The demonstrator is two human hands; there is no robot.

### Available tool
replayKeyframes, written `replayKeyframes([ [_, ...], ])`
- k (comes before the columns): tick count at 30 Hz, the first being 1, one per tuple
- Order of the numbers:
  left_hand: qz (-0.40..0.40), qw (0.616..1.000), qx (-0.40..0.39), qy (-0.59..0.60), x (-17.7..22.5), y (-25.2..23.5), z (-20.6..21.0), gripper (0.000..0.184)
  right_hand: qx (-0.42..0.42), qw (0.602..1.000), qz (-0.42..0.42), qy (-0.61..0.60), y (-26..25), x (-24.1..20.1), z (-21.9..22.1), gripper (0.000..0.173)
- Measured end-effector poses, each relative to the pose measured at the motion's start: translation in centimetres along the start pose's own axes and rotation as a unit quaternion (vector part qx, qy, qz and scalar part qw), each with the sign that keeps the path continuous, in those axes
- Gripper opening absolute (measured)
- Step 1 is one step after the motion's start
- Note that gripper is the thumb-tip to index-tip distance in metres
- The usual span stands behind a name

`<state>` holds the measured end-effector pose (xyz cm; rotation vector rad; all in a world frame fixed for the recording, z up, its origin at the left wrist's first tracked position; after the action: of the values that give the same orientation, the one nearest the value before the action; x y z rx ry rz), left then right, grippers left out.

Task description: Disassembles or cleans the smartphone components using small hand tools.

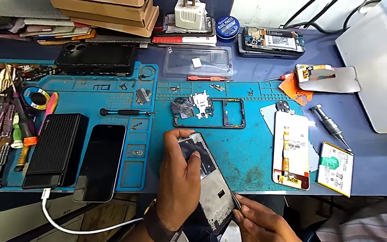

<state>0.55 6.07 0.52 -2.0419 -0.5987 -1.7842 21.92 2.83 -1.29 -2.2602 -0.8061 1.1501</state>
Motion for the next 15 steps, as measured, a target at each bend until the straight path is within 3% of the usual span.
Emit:
replayKeyframes([
  [4,-0.004,1.000,0.001,0.006,0.0,0.0,0.0,0.044,0.025,0.999,-0.037,0.009,-1.8,0.4,1.9,0.014],
  [11,-0.007,1.000,0.006,-0.007,-0.1,0.1,0.0,0.043,-0.020,1.000,0.017,0.006,0.5,-0.2,-0.8,0.010],
  [15,-0.004,1.000,0.001,0.001,0.0,0.0,0.0,0.044,0.003,1.000,-0.015,0.016,-1.1,0.0,0.8,0.012],
])
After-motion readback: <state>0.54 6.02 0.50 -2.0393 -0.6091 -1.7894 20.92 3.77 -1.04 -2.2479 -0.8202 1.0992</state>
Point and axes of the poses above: each hand's wrist, its own y-axis away from the middle knuckle, its own z-axis out of the palm, x = y × z, the point moved 4 cm from there along -y, towards the middle knuckle, and after that the axes turned 13 degrees about y, right-handed, at the moved point
